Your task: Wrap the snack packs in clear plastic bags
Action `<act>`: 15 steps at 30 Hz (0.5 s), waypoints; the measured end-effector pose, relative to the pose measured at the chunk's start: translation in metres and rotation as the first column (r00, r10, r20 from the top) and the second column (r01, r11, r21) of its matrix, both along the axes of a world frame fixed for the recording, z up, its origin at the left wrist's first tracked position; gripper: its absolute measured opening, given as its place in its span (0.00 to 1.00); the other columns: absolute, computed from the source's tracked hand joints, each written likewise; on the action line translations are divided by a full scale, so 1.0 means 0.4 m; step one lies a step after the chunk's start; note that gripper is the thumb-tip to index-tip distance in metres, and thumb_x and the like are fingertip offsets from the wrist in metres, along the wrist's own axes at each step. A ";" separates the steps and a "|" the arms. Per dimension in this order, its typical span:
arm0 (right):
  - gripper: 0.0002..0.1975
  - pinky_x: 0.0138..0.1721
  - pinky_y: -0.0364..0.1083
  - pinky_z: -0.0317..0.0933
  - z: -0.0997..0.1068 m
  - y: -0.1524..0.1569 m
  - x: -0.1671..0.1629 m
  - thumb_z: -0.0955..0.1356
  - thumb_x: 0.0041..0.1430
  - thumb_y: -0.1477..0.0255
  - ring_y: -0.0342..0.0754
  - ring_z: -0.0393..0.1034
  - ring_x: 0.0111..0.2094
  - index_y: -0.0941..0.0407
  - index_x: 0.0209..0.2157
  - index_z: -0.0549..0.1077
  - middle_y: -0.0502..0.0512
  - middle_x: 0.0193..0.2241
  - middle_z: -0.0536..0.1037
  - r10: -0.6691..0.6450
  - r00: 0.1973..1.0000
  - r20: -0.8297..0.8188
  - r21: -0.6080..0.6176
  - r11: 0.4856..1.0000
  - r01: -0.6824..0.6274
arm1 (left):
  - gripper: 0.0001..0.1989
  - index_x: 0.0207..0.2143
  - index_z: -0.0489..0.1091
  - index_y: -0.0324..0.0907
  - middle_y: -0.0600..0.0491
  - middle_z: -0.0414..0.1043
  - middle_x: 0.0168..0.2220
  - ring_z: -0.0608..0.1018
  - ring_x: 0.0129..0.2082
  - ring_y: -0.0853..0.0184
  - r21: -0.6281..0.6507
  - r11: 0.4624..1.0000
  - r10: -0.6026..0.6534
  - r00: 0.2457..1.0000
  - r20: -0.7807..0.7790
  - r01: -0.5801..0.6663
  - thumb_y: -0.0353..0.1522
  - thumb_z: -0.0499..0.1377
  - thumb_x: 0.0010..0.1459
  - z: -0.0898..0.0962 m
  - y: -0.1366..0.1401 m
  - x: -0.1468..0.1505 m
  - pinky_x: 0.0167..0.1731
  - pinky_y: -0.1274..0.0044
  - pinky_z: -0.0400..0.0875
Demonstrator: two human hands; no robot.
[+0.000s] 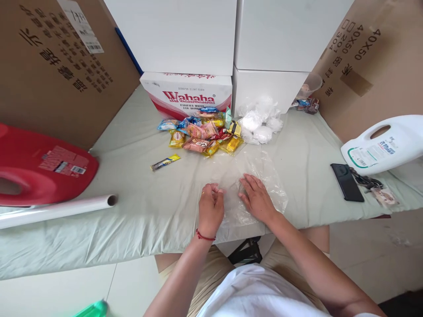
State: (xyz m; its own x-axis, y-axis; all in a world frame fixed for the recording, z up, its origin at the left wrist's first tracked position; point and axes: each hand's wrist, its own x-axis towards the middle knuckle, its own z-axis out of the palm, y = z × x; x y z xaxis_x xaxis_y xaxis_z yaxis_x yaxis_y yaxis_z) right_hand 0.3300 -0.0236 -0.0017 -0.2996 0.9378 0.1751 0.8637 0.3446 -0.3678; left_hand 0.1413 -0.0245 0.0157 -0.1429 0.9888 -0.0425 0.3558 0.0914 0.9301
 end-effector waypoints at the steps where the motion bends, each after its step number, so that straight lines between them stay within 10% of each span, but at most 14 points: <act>1: 0.26 0.68 0.65 0.51 -0.006 -0.001 0.004 0.59 0.73 0.62 0.60 0.53 0.69 0.57 0.67 0.65 0.64 0.68 0.61 -0.014 1.000 -0.009 -0.008 1.000 0.014 | 0.07 0.37 0.59 0.45 0.48 0.73 0.44 0.79 0.32 0.66 -0.055 0.998 0.009 0.996 0.084 -0.004 0.39 0.52 0.64 0.002 -0.002 -0.002 0.35 0.70 0.76; 6: 0.25 0.69 0.65 0.49 -0.007 -0.004 0.010 0.57 0.74 0.61 0.59 0.55 0.69 0.55 0.65 0.67 0.62 0.66 0.66 -0.013 1.000 -0.028 -0.028 1.000 0.012 | 0.13 0.39 0.56 0.47 0.61 0.67 0.26 0.66 0.15 0.73 -0.268 0.963 0.089 0.970 0.225 -0.027 0.42 0.56 0.61 -0.004 -0.009 -0.032 0.16 0.79 0.62; 12: 0.25 0.70 0.65 0.47 -0.008 0.001 0.005 0.57 0.74 0.60 0.60 0.55 0.69 0.56 0.64 0.69 0.62 0.67 0.65 -0.027 0.999 -0.036 -0.048 0.999 0.025 | 0.34 0.46 0.64 0.41 0.66 0.62 0.20 0.61 0.14 0.76 -0.483 0.867 0.116 0.891 0.439 0.125 0.43 0.73 0.39 0.029 -0.012 -0.097 0.16 0.81 0.56; 15: 0.26 0.69 0.64 0.50 -0.002 0.011 0.017 0.56 0.74 0.60 0.59 0.58 0.67 0.58 0.63 0.70 0.63 0.64 0.68 -0.029 0.994 -0.104 -0.067 0.997 0.022 | 0.28 0.34 0.71 0.38 0.62 0.64 0.21 0.62 0.17 0.77 -0.508 0.845 0.075 0.904 0.421 0.166 0.43 0.74 0.33 0.041 -0.010 -0.123 0.18 0.81 0.55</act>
State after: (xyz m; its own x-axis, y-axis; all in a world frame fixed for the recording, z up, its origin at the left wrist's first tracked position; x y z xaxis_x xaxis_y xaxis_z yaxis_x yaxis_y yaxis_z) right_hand 0.3369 -0.0190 -0.0025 -0.2585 0.9556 0.1417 0.8274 0.2947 -0.4781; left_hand 0.0920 -0.0287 0.0322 0.0518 0.8022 -0.5947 -0.0293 0.5965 0.8021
